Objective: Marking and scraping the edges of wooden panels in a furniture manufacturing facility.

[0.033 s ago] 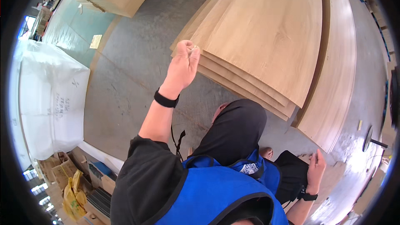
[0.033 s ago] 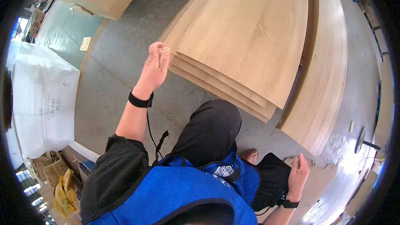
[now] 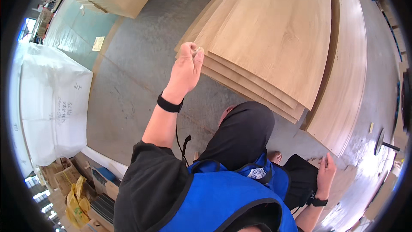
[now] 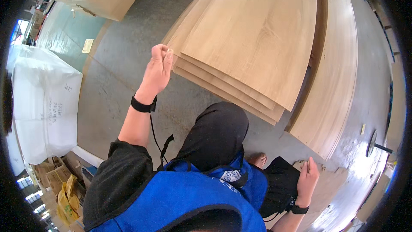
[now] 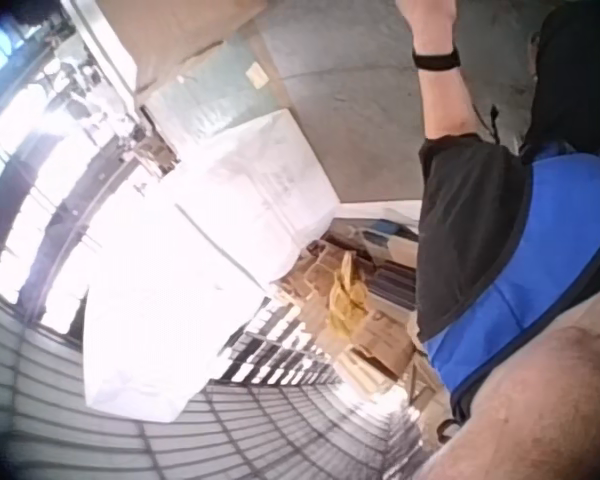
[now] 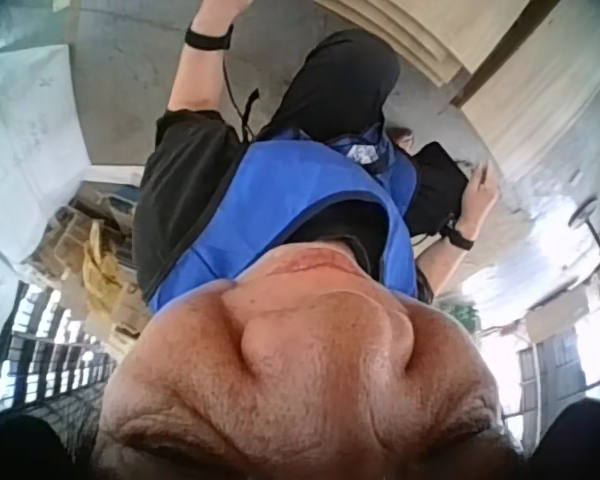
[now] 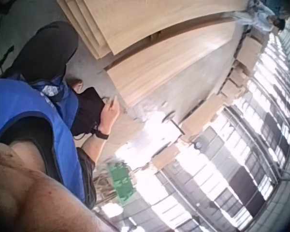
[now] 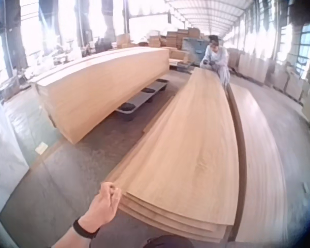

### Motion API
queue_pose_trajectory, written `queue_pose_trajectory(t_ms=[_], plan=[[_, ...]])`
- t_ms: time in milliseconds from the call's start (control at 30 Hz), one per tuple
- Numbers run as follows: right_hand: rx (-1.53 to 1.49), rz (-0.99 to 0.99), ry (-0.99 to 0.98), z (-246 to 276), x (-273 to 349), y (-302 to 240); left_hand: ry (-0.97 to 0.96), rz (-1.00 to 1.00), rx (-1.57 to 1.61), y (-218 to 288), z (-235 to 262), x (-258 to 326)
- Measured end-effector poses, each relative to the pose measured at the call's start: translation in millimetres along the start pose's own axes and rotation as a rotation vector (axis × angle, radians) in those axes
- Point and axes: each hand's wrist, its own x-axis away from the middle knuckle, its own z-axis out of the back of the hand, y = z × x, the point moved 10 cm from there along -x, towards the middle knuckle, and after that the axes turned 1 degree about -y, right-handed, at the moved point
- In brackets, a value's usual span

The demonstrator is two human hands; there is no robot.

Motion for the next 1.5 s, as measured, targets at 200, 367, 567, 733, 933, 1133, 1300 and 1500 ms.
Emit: queue_pose_trajectory(t_ms=[200, 367, 567, 733, 933, 1133, 1300, 1500], plan=[[0.059, 0.05, -0.025, -2.6, -4.8, -3.9, 0.042, -0.295, -0.462, 37.1, 4.8, 8.6], [0.068, 0.063, -0.034, -4.9, -6.1, -2.3, 0.058, -0.222, -0.438, 49.7, -0.9, 7.1], [0.019, 0.053, -0.031, -4.8, -6.3, -7.2, 0.079, -0.291, -0.404, 51.5, -7.6, 5.7], [0.008, 0.051, -0.038, -4.4, -6.1, -8.5, 0.082, -0.298, -0.451, 52.7, -5.6, 1.0], [-0.018, 0.048, -0.014, -3.1, -5.1, -9.7, 0.108, -0.245, -0.497, 48.2, -1.0, 3.3], [-0.001, 0.083, -0.018, -3.2, -8.0, -19.0, 0.114, -0.264, -0.474, 51.3, -9.6, 5.1], [-0.059, 0.066, -0.005, -2.5, -6.8, -16.0, 0.186, -0.269, -0.557, 50.3, -8.9, 5.2], [-0.077, 0.075, 0.001, -2.2, -4.0, -9.3, 0.159, -0.33, -0.514, 58.3, -15.7, 8.0]])
